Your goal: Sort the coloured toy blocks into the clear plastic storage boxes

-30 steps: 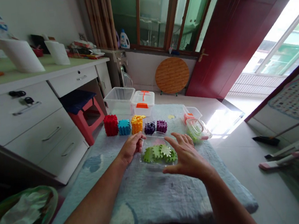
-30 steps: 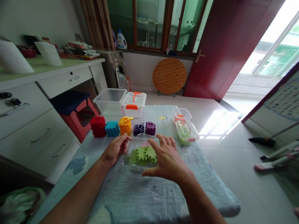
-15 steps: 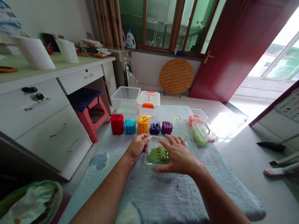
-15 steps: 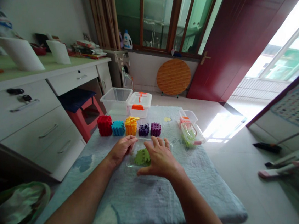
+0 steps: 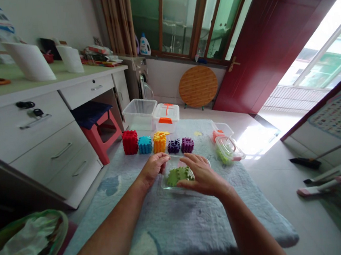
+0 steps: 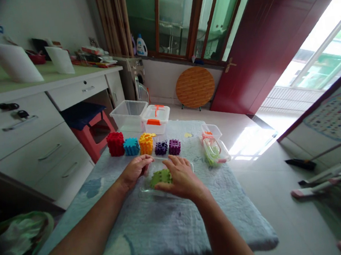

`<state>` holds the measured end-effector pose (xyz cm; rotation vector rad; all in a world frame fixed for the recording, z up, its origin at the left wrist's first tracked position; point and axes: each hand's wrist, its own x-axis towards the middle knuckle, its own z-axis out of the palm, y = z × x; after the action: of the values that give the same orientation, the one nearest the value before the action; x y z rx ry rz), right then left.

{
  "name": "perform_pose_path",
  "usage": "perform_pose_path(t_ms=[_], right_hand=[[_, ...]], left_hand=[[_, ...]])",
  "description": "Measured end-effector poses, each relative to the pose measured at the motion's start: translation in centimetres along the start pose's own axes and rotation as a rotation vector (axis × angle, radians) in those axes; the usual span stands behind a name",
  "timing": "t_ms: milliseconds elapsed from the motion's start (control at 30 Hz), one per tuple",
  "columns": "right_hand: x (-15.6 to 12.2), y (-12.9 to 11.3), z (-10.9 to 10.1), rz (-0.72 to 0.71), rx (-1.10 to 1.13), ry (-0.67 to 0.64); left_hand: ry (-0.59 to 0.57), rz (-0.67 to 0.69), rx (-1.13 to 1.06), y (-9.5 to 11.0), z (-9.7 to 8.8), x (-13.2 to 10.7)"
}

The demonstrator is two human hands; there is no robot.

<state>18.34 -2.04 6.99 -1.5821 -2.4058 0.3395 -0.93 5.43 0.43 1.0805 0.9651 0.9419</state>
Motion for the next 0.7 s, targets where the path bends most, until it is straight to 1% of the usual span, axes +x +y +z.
perform_pose_path(t_ms=[100,167,267,333,533,700], right_hand=[[0.9,1.1,-0.4,0.060,0.037,0.075],[1.6,2.1,-0.5,0.089,0.020,0.064],[2.4,3.4,-0.4,0.092,-0.012,0.012],[2.5,3.9,-0.2,0.096,-0.008,0.008],[2.0,4.1,0.2,0.117,0.008,0.019],[2.1,4.1,-0.6,0.093,0.020,0.002]], left_hand=[[0.007,0.002,0.006,-0.2,0.0,0.1],[0.004,0.006,0.008,-0.3,-0.1,0.2],[-0.005,0.011,0.014,-0.5,-0.2,0.3],[-0.010,0.010,0.013,-0.6,-0.2,0.3],[-0.051,-0.007,-0.037,-0.1,-0.1,-0.1],[-0.056,-0.014,-0.048,-0.1,0.0,-0.1]])
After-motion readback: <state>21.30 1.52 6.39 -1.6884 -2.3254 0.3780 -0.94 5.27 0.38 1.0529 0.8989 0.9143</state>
